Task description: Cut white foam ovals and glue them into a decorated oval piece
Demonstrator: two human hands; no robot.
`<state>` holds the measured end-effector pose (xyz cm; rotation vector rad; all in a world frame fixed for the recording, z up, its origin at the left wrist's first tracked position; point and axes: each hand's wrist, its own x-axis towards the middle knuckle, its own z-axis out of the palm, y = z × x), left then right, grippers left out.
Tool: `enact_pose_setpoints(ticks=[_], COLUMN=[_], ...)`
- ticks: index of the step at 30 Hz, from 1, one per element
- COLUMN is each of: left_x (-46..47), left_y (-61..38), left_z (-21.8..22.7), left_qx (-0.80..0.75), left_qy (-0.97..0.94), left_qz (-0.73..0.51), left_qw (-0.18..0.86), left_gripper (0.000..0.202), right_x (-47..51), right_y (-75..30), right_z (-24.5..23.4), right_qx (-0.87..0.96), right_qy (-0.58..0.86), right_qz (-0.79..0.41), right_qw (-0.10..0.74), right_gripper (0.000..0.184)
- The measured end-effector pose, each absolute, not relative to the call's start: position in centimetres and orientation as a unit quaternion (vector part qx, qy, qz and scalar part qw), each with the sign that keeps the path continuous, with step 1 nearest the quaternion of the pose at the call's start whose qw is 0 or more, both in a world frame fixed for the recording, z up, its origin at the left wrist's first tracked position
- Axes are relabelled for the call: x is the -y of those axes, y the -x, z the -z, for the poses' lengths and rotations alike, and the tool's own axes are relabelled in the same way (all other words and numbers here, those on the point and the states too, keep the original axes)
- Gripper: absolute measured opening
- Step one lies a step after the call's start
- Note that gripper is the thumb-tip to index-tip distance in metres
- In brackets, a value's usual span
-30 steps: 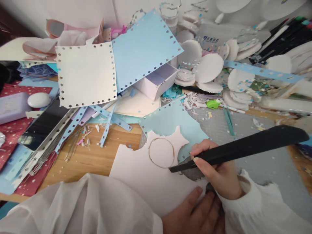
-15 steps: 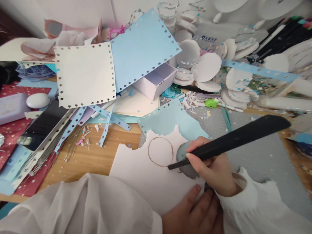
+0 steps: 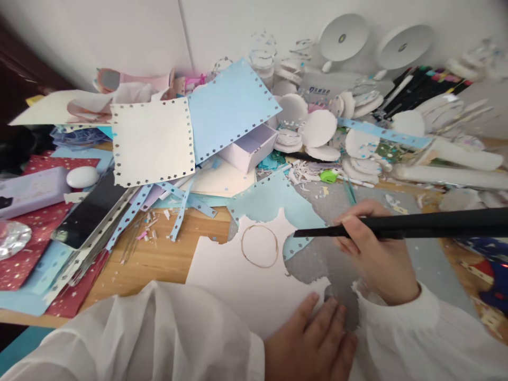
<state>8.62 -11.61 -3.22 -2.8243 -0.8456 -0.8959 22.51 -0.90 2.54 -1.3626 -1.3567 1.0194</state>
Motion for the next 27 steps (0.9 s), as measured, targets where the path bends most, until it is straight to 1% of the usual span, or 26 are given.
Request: enact_pose_setpoints(ticks=[1, 3, 5, 8, 9, 12, 14, 15, 19, 27], left_x=[11.7, 11.7, 11.5, 10.5, 10.1, 8.7, 8.0, 7.7, 7.2, 8.3], left_y=[-8.7, -8.9, -9.1, -9.4, -9.4, -9.2, -9.0, -8.8, -8.5, -9.6], left_z=[3.1, 2.7, 2.1, 0.7, 0.1, -0.9, -0.8, -0.6, 0.6, 1.2], left_qx=[0.279, 0.273, 0.261, 0.256, 0.254, 0.229, 0.199, 0.186, 0.177, 0.276], left_qy=[0.915, 0.918, 0.929, 0.946, 0.950, 0.961, 0.968, 0.971, 0.971, 0.950], left_qz=[0.292, 0.288, 0.262, 0.197, 0.173, 0.121, 0.109, 0.109, 0.115, 0.098], left_qw=[0.024, 0.012, 0.002, -0.030, -0.048, -0.096, -0.106, -0.107, -0.116, -0.109], left_gripper=[0.024, 0.025, 0.027, 0.036, 0.044, 0.082, 0.096, 0.097, 0.086, 0.078], right_x=[1.1, 1.3, 1.6, 2.2, 2.4, 3.1, 3.3, 3.4, 3.2, 3.8], right_y=[-22.6, -22.6, -22.6, -22.6, -22.6, -22.5, -22.3, -22.1, -21.1, -20.2], right_z=[-2.8, -3.5, -4.6, -6.1, -6.4, -6.5, -5.9, -5.4, -3.5, -1.4], right_qx=[0.552, 0.549, 0.574, 0.614, 0.619, 0.624, 0.640, 0.651, 0.673, 0.701], right_qy=[0.551, 0.541, 0.547, 0.555, 0.561, 0.571, 0.567, 0.560, 0.547, 0.570], right_qz=[-0.430, -0.451, -0.437, -0.405, -0.396, -0.370, -0.346, -0.335, -0.312, -0.204], right_qw=[0.455, 0.449, 0.424, 0.388, 0.381, 0.383, 0.387, 0.387, 0.387, 0.377], right_gripper=[0.017, 0.018, 0.020, 0.017, 0.017, 0.019, 0.017, 0.015, 0.010, 0.010])
